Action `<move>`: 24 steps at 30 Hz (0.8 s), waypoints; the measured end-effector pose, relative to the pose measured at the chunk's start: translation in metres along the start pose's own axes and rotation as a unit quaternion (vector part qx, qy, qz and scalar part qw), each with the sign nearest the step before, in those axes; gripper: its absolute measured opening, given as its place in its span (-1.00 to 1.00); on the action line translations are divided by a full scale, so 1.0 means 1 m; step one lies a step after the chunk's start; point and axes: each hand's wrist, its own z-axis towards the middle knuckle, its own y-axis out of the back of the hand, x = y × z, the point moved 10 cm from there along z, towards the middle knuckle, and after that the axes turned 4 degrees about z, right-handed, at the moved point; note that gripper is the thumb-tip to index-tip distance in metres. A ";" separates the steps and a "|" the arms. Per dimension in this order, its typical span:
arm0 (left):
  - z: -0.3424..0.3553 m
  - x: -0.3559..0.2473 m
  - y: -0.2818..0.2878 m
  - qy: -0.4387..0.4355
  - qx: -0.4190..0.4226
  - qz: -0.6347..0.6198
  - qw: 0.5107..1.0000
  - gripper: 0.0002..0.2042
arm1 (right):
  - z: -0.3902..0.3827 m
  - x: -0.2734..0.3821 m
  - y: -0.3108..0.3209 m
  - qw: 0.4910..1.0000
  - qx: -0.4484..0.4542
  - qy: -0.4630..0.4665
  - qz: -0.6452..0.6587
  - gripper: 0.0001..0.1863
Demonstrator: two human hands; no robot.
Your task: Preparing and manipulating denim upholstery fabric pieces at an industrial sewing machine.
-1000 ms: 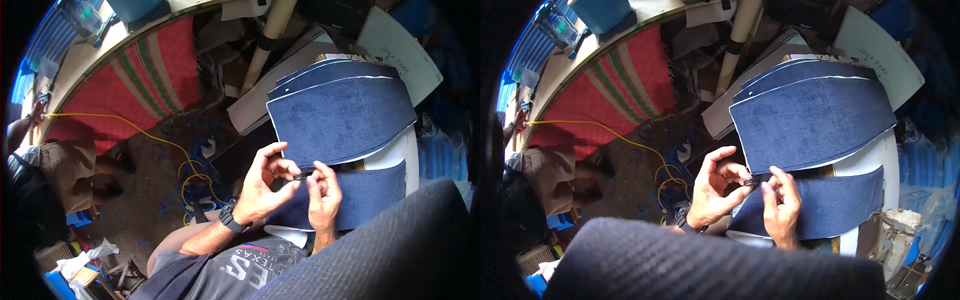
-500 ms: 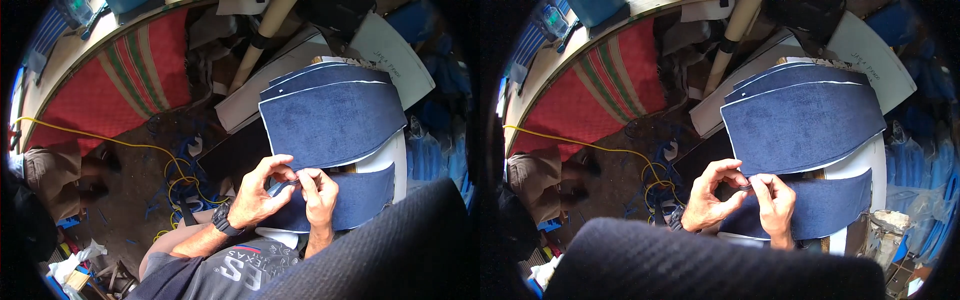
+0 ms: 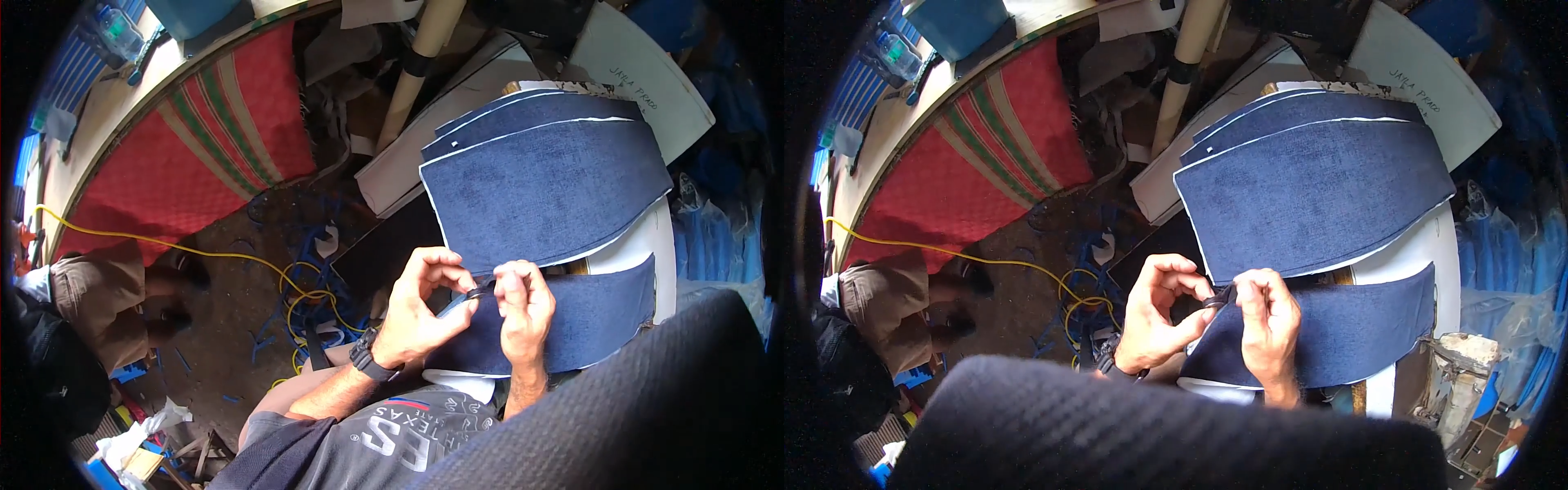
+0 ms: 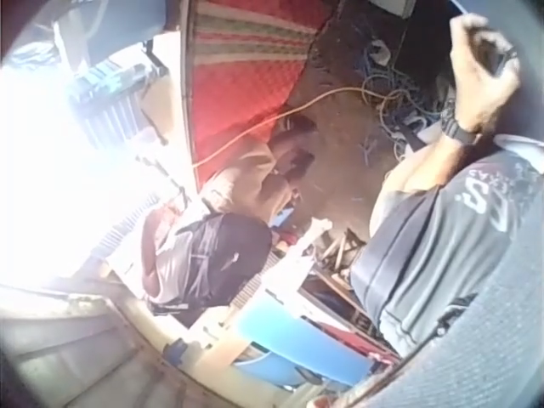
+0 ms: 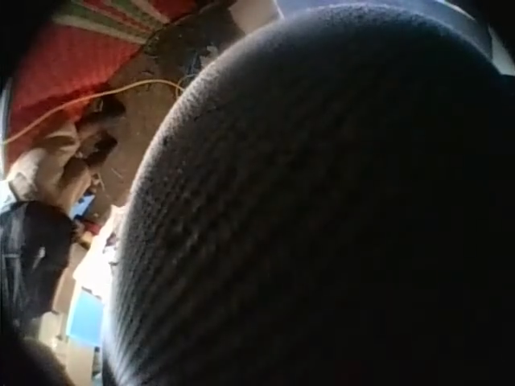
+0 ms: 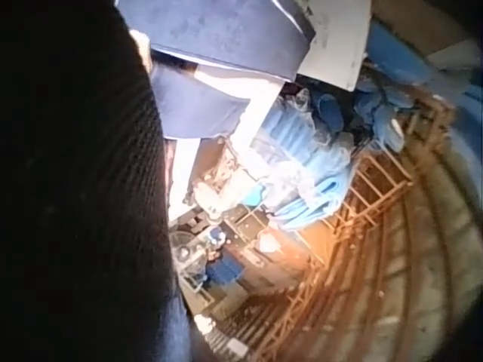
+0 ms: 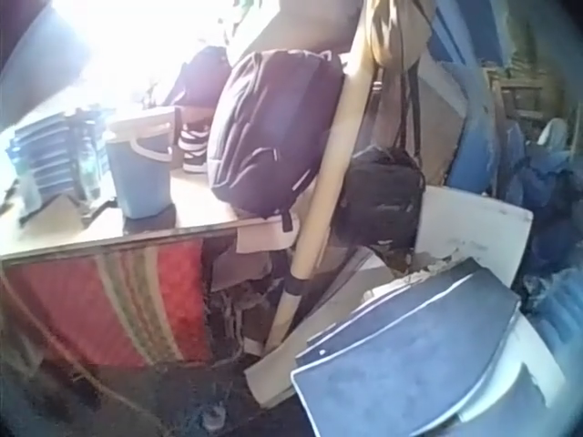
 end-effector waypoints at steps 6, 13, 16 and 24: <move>0.001 0.020 -0.008 0.152 0.038 -0.228 0.961 -0.60 | -0.004 0.014 0.001 0.999 0.015 -0.005 0.042 -0.83; -0.002 0.047 -0.012 0.209 0.039 -0.403 0.890 -0.75 | -0.008 0.008 -0.020 0.993 0.115 0.010 -0.040 -0.89; -0.006 0.064 -0.014 0.252 0.002 -0.470 0.846 -0.77 | -0.013 0.007 -0.026 0.991 0.124 0.015 -0.039 -0.90; -0.007 0.068 -0.022 0.277 0.030 -0.521 0.807 -0.80 | 0.000 -0.012 -0.010 0.995 -0.005 -0.072 0.067 -0.89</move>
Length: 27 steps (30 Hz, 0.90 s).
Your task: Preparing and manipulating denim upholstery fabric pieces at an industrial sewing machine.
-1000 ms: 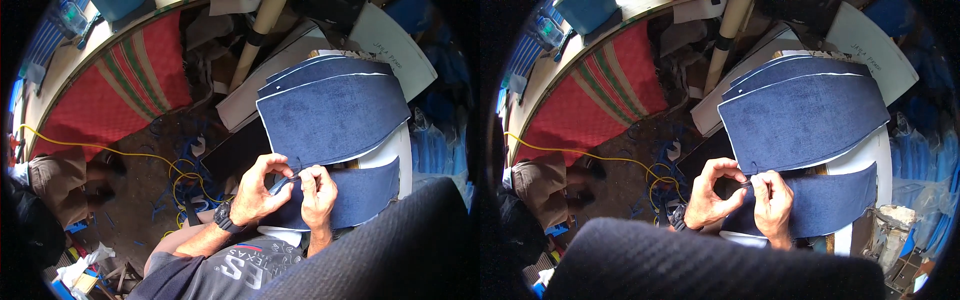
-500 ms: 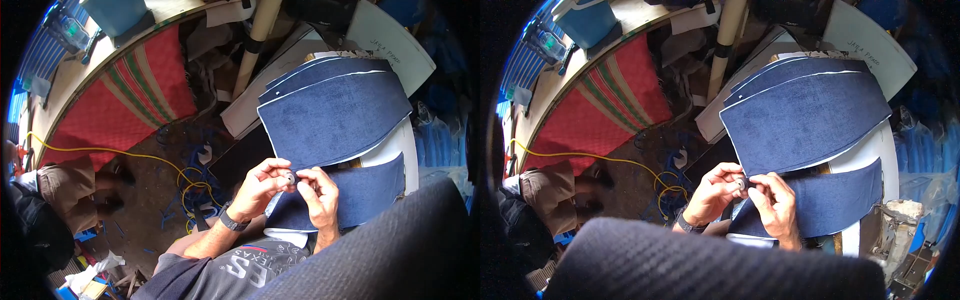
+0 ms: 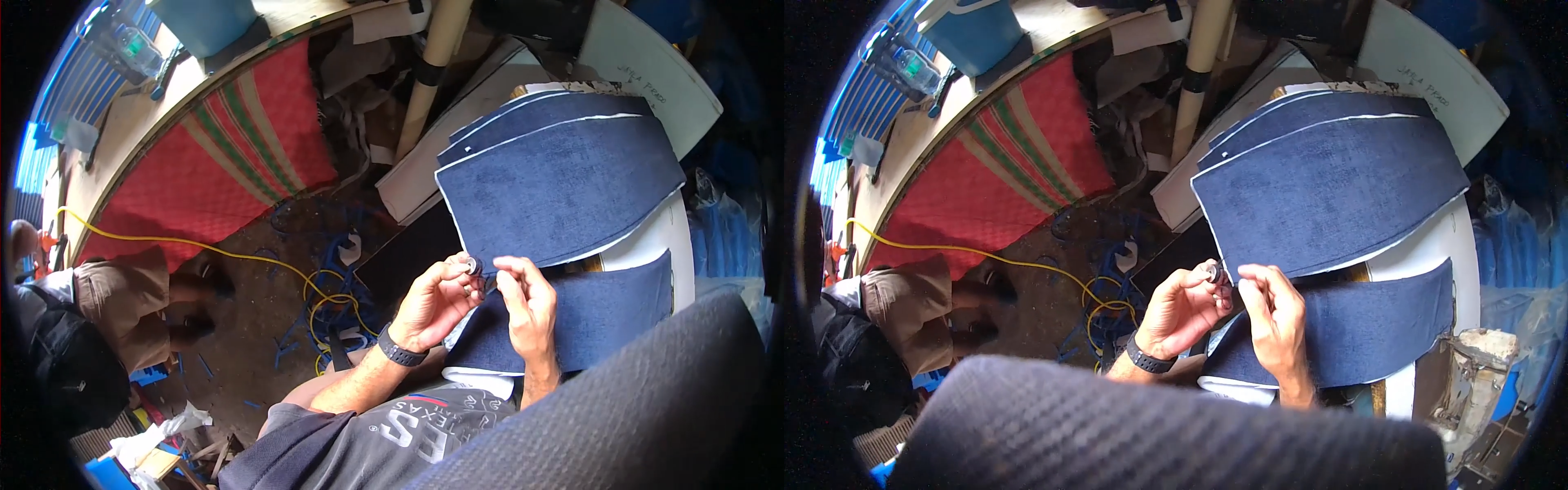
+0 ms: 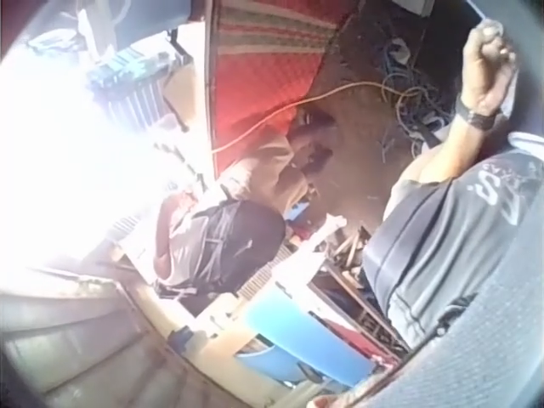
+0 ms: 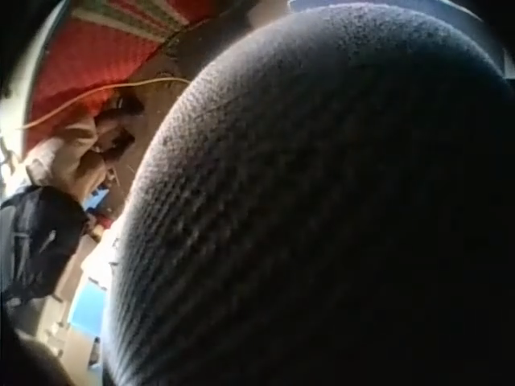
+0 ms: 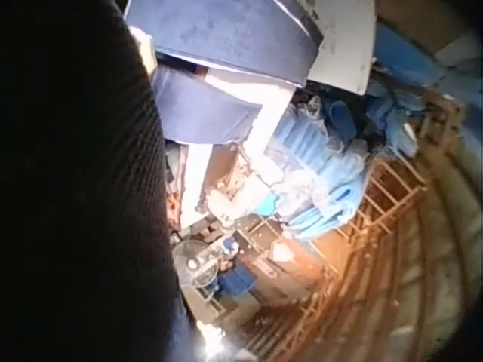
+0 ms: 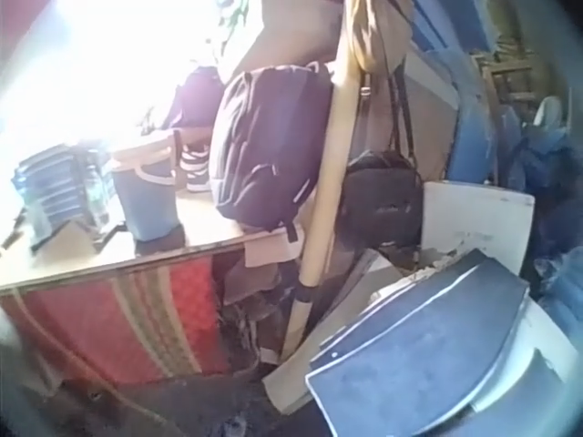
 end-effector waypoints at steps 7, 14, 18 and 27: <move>-0.003 -0.003 0.003 -0.040 -0.014 0.103 0.994 -0.74 | 0.005 0.029 -0.017 0.972 0.084 0.145 -0.163 -0.95; -0.005 0.000 -0.007 -0.037 0.031 0.177 0.983 -0.65 | -0.005 0.058 -0.015 0.918 -0.020 0.276 -0.284 -0.93; -0.006 0.004 -0.014 -0.008 0.052 0.216 0.975 -0.62 | 0.001 0.050 0.000 0.925 -0.052 0.264 -0.267 -0.93; -0.011 0.007 -0.033 -0.030 0.038 0.342 0.938 -0.59 | 0.019 0.015 0.061 0.958 -0.086 -0.009 -0.272 -0.88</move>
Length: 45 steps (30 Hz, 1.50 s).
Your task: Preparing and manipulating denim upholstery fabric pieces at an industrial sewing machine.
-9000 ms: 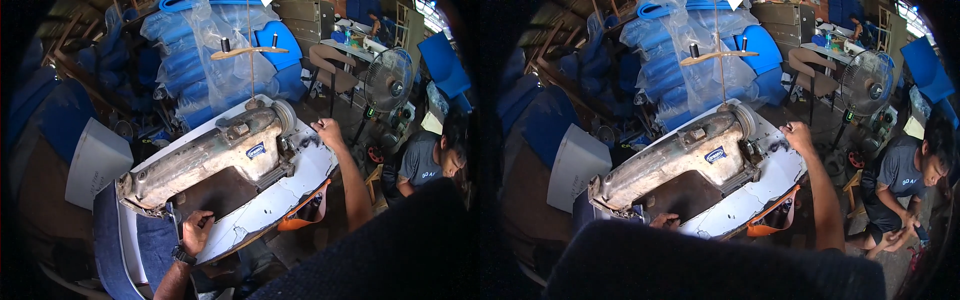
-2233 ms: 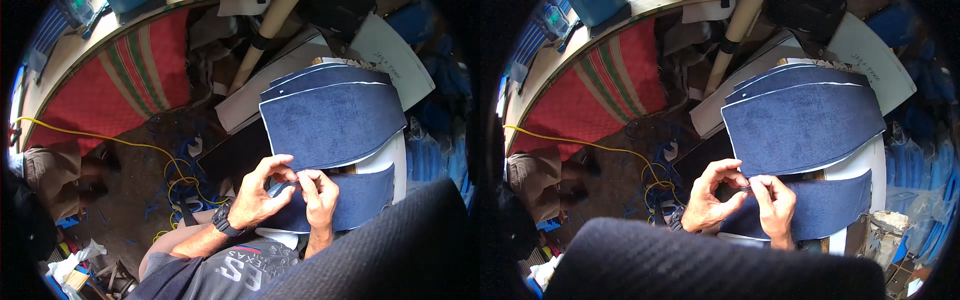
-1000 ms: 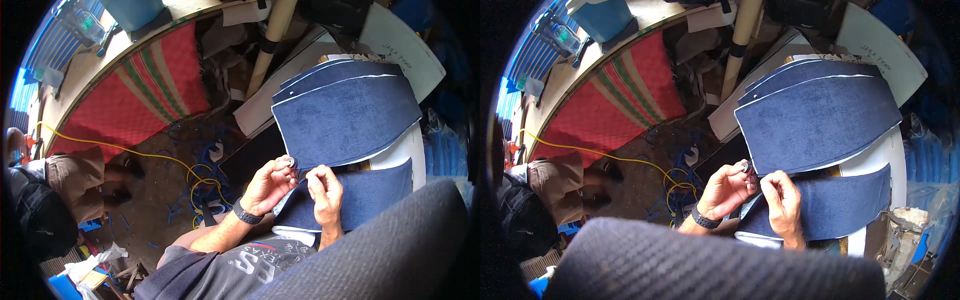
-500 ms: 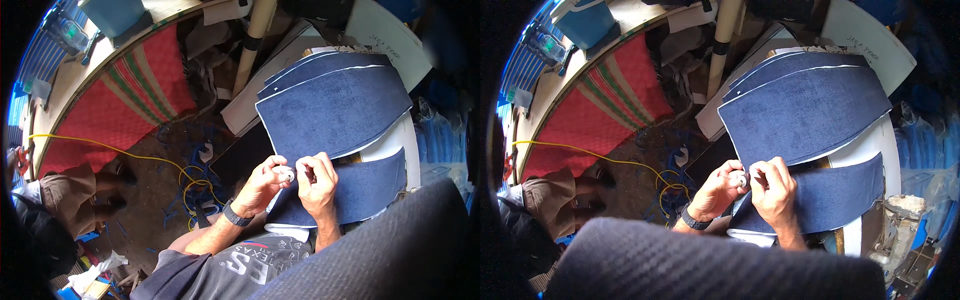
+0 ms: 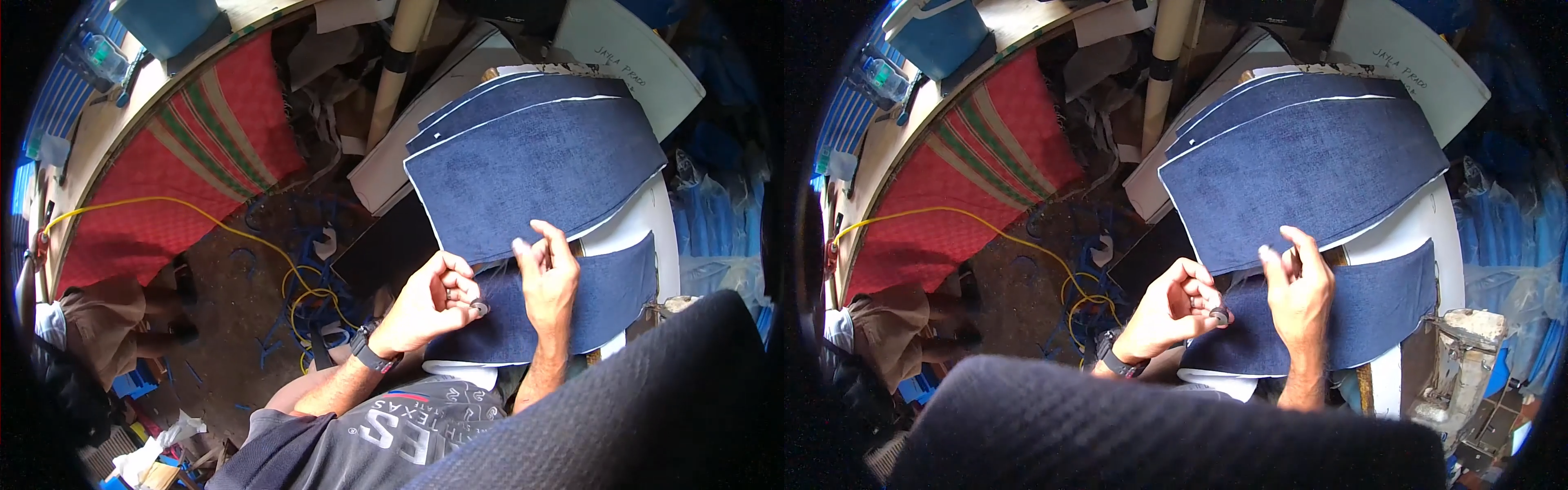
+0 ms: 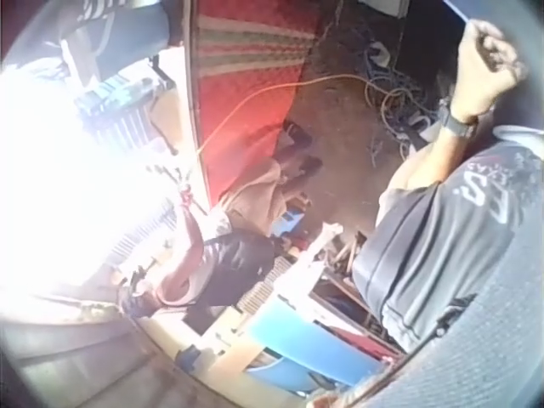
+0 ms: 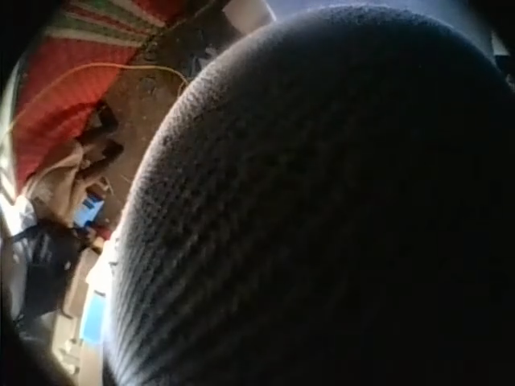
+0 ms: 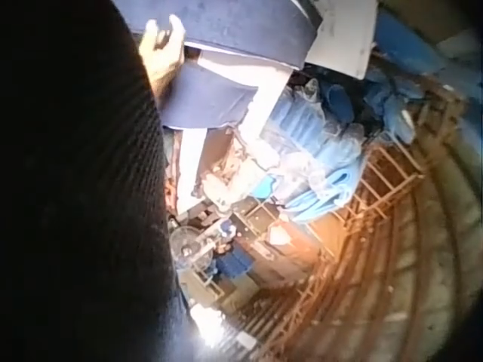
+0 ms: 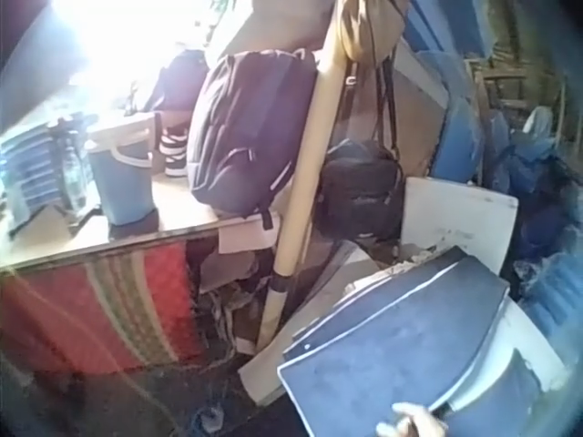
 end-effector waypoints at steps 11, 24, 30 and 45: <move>-0.001 -0.004 0.008 -0.025 -0.039 0.095 0.994 -0.55 | -0.047 0.022 0.023 0.991 0.089 0.094 -0.038 -0.79; 0.000 -0.003 0.004 -0.045 -0.040 0.127 0.990 -0.56 | -0.054 0.018 0.053 0.996 -0.033 0.086 -0.011 -0.65; -0.001 -0.007 0.004 -0.090 -0.034 0.171 0.981 -0.53 | -0.051 0.042 -0.002 0.985 0.120 0.120 0.031 -0.69; -0.002 -0.014 0.011 -0.105 -0.084 0.098 0.986 -0.59 | -0.052 -0.023 -0.010 0.970 0.163 0.020 0.178 -0.89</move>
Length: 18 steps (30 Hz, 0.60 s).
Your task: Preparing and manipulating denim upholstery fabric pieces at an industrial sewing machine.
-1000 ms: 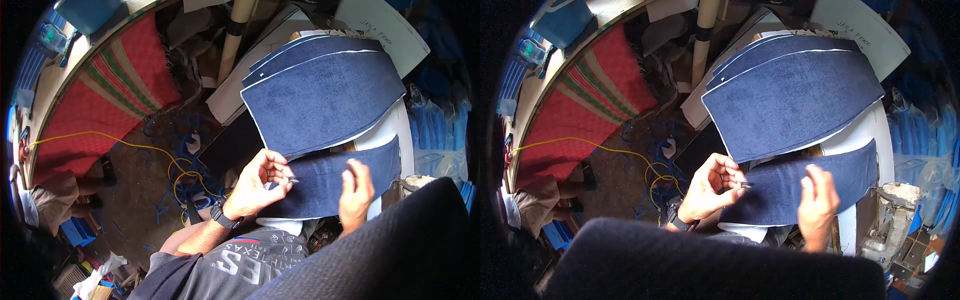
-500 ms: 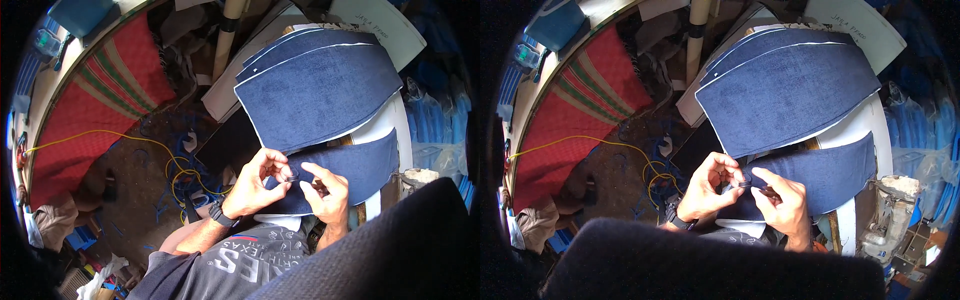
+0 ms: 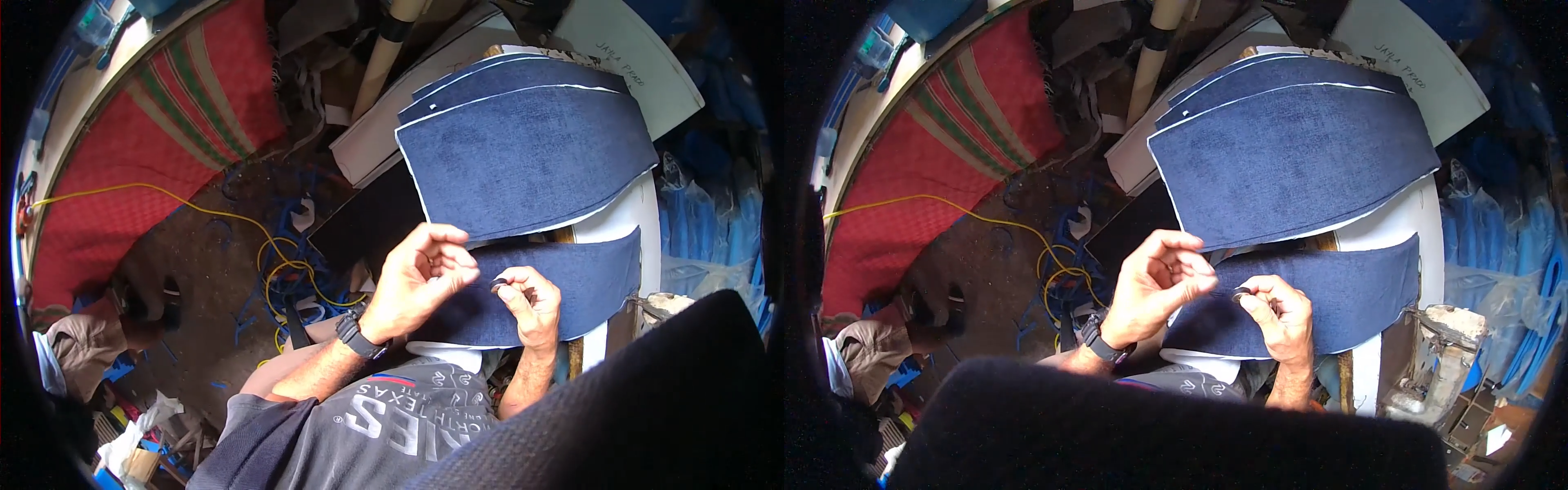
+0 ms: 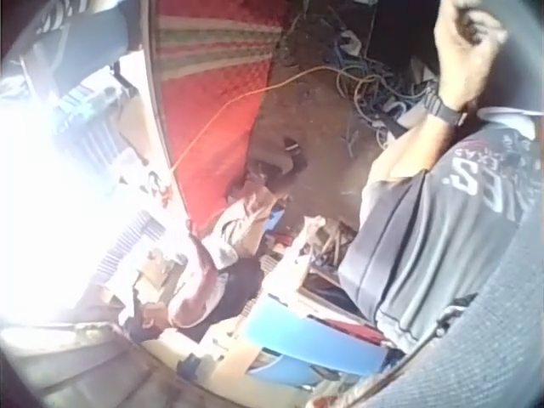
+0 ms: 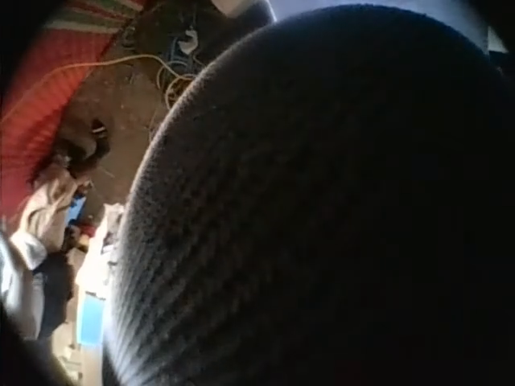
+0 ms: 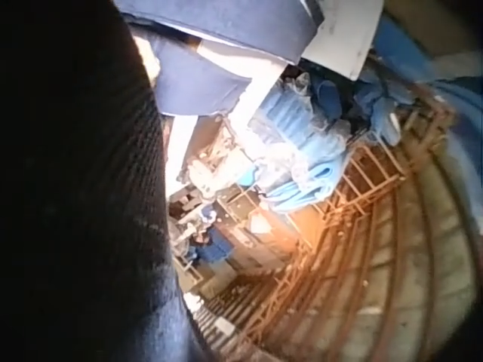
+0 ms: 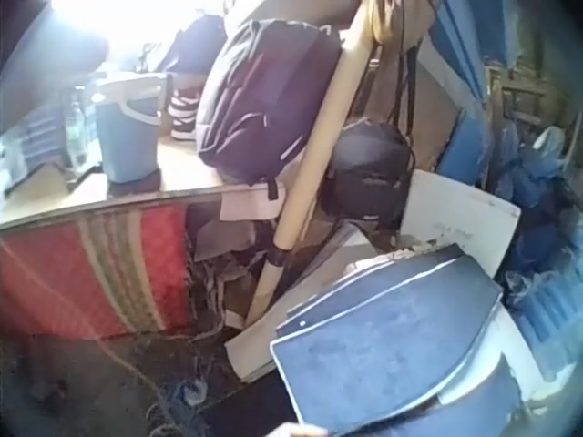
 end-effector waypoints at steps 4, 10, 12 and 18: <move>0.001 -0.016 0.033 -0.079 -0.153 -0.017 0.985 -0.68 | -0.001 -0.006 0.001 0.997 0.003 -0.023 0.077 -0.87; -0.006 -0.018 0.014 -0.057 -0.064 0.145 0.986 -0.78 | -0.004 -0.018 0.010 0.980 -0.077 -0.025 0.179 -0.86; -0.011 0.009 -0.017 0.074 0.077 0.158 0.982 -0.84 | -0.005 -0.021 0.007 0.976 -0.094 -0.027 0.196 -0.85; -0.006 0.017 -0.013 0.115 0.018 0.039 0.992 -0.85 | -0.005 -0.017 -0.007 0.979 -0.078 0.006 0.188 -0.85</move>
